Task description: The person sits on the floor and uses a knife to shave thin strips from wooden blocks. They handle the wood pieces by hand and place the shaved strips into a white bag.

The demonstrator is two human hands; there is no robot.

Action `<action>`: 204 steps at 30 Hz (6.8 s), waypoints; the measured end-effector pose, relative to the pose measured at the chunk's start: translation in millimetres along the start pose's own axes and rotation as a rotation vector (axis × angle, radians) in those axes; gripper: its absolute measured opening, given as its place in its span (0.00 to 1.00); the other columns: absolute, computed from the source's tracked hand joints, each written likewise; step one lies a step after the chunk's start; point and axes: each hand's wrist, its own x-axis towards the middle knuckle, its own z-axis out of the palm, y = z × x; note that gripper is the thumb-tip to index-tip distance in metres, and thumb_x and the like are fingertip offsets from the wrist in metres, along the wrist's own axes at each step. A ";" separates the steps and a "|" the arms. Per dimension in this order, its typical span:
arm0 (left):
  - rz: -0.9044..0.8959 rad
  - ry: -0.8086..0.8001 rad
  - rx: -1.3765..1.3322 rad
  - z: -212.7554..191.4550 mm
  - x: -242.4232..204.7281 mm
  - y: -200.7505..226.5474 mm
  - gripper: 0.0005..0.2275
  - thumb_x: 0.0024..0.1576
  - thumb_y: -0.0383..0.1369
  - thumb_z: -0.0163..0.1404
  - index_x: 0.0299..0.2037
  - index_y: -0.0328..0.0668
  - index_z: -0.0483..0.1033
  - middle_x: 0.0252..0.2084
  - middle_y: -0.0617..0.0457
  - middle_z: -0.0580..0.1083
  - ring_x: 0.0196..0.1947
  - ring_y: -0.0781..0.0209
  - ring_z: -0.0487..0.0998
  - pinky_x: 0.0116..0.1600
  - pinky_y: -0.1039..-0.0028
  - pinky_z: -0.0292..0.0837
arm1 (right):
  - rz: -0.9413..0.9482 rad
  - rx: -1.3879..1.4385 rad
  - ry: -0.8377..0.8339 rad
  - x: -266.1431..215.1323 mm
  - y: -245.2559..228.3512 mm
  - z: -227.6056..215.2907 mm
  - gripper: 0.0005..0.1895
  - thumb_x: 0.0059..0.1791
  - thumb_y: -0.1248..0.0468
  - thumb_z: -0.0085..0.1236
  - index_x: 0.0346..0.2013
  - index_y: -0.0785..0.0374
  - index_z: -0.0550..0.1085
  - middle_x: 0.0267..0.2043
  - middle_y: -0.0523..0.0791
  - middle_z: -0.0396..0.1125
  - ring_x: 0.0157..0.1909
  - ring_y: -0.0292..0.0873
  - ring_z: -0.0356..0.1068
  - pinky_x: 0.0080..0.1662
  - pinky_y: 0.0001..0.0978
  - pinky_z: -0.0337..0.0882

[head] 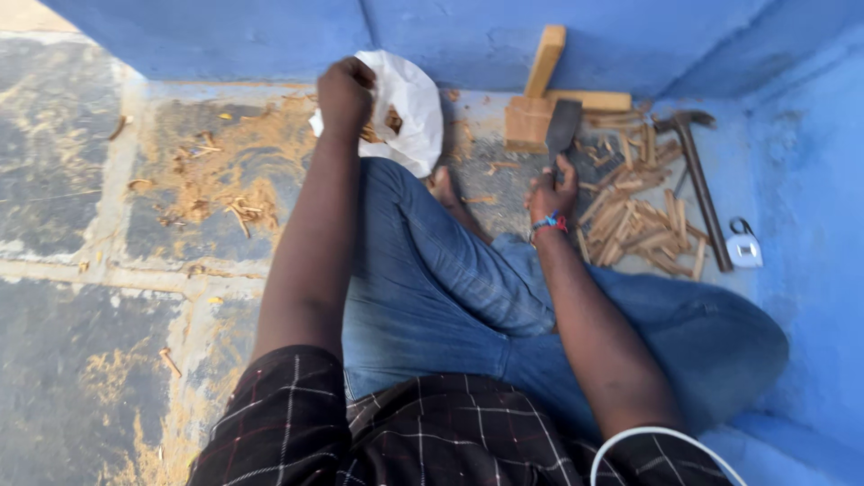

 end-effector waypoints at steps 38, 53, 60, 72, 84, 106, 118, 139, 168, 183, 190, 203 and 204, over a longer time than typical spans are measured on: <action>0.582 -1.063 0.300 276.5 -239.7 279.9 0.09 0.58 0.30 0.52 0.46 0.40 0.80 0.49 0.40 0.78 0.50 0.43 0.80 0.54 0.58 0.77 | -0.248 -0.464 0.172 -25.4 -44.8 16.8 0.21 0.53 0.64 0.54 0.62 0.56 0.70 0.47 0.57 0.74 0.50 0.59 0.75 0.49 0.46 0.74; 0.238 -0.762 -0.423 166.6 -112.3 211.8 0.16 0.57 0.27 0.57 0.53 0.37 0.68 0.38 0.45 0.77 0.37 0.54 0.81 0.44 0.64 0.76 | -0.321 -0.558 0.299 -4.7 -2.3 7.4 0.16 0.55 0.63 0.51 0.57 0.59 0.73 0.55 0.54 0.73 0.59 0.59 0.71 0.58 0.46 0.70; -0.367 -0.796 -0.718 192.9 -56.5 129.4 0.08 0.55 0.21 0.54 0.43 0.36 0.74 0.35 0.52 0.76 0.33 0.63 0.77 0.38 0.71 0.76 | -0.045 -0.011 0.216 10.5 9.2 5.4 0.21 0.53 0.67 0.51 0.62 0.59 0.68 0.39 0.51 0.70 0.34 0.48 0.67 0.38 0.42 0.68; 0.214 -0.560 -0.533 197.5 -78.7 136.0 0.08 0.51 0.23 0.50 0.41 0.36 0.74 0.36 0.45 0.78 0.38 0.51 0.83 0.46 0.64 0.78 | -0.124 -0.056 0.200 12.3 15.4 -6.4 0.22 0.55 0.66 0.53 0.64 0.56 0.65 0.30 0.43 0.70 0.22 0.34 0.65 0.23 0.27 0.66; -0.028 -0.459 -0.093 210.6 -69.2 108.0 0.07 0.49 0.31 0.60 0.34 0.38 0.78 0.35 0.41 0.81 0.39 0.45 0.83 0.47 0.60 0.78 | 0.042 -0.095 0.143 -4.1 -21.9 2.7 0.21 0.56 0.65 0.51 0.64 0.55 0.64 0.32 0.44 0.70 0.21 0.34 0.66 0.22 0.28 0.66; 0.527 -0.503 0.367 181.2 -94.4 124.9 0.07 0.56 0.27 0.46 0.40 0.40 0.77 0.42 0.44 0.77 0.46 0.44 0.79 0.52 0.57 0.73 | 0.035 -0.142 0.099 -22.9 -36.5 -3.2 0.21 0.54 0.66 0.51 0.63 0.56 0.66 0.31 0.42 0.70 0.21 0.34 0.67 0.22 0.27 0.67; 0.506 -0.452 0.283 192.6 -101.2 123.8 0.05 0.53 0.27 0.48 0.36 0.39 0.77 0.40 0.43 0.77 0.45 0.41 0.79 0.51 0.57 0.74 | 0.147 -0.184 0.008 -35.2 -44.2 -1.8 0.21 0.55 0.65 0.52 0.63 0.56 0.66 0.32 0.45 0.71 0.22 0.34 0.66 0.23 0.28 0.67; -0.235 -0.603 -0.083 221.4 -163.5 130.3 0.21 0.67 0.49 0.40 0.49 0.35 0.73 0.31 0.37 0.76 0.31 0.39 0.79 0.39 0.50 0.74 | 0.273 0.068 -0.093 -65.7 -65.5 -15.1 0.27 0.56 0.65 0.48 0.71 0.49 0.64 0.29 0.46 0.69 0.22 0.38 0.70 0.23 0.29 0.70; -0.917 -0.791 -0.523 292.7 -133.1 97.8 0.30 0.67 0.51 0.32 0.52 0.23 0.74 0.45 0.31 0.78 0.42 0.38 0.82 0.42 0.50 0.77 | 0.222 -0.200 -0.078 -16.4 -58.1 22.0 0.16 0.55 0.62 0.48 0.53 0.54 0.79 0.23 0.41 0.71 0.15 0.35 0.64 0.18 0.30 0.62; -0.593 -0.712 -0.163 318.9 -133.2 61.5 0.27 0.64 0.49 0.36 0.54 0.27 0.74 0.55 0.26 0.74 0.59 0.31 0.73 0.60 0.52 0.68 | 0.111 -0.185 -0.031 -19.3 -21.8 34.4 0.14 0.56 0.64 0.48 0.52 0.58 0.79 0.22 0.41 0.69 0.15 0.34 0.62 0.18 0.29 0.60; -0.632 -0.769 -0.223 324.5 -132.2 54.2 0.29 0.65 0.49 0.32 0.49 0.24 0.77 0.52 0.26 0.76 0.57 0.31 0.77 0.61 0.53 0.70 | -0.009 -0.089 -0.079 -11.8 -5.5 31.7 0.12 0.57 0.66 0.48 0.50 0.62 0.79 0.29 0.42 0.73 0.21 0.33 0.67 0.22 0.30 0.64; 0.132 -0.740 0.216 362.0 -118.8 50.8 0.20 0.67 0.39 0.36 0.51 0.29 0.78 0.47 0.29 0.78 0.50 0.33 0.81 0.56 0.50 0.75 | 0.316 -0.082 0.005 13.5 -23.4 25.9 0.18 0.55 0.63 0.48 0.59 0.54 0.77 0.28 0.46 0.69 0.18 0.39 0.61 0.19 0.30 0.58; 0.017 -0.701 0.164 358.8 -127.1 56.2 0.20 0.68 0.38 0.35 0.49 0.28 0.78 0.46 0.28 0.78 0.49 0.32 0.80 0.57 0.50 0.74 | 0.258 -0.052 -0.030 15.4 -23.4 21.6 0.18 0.55 0.63 0.49 0.59 0.54 0.76 0.32 0.44 0.72 0.21 0.36 0.64 0.21 0.29 0.61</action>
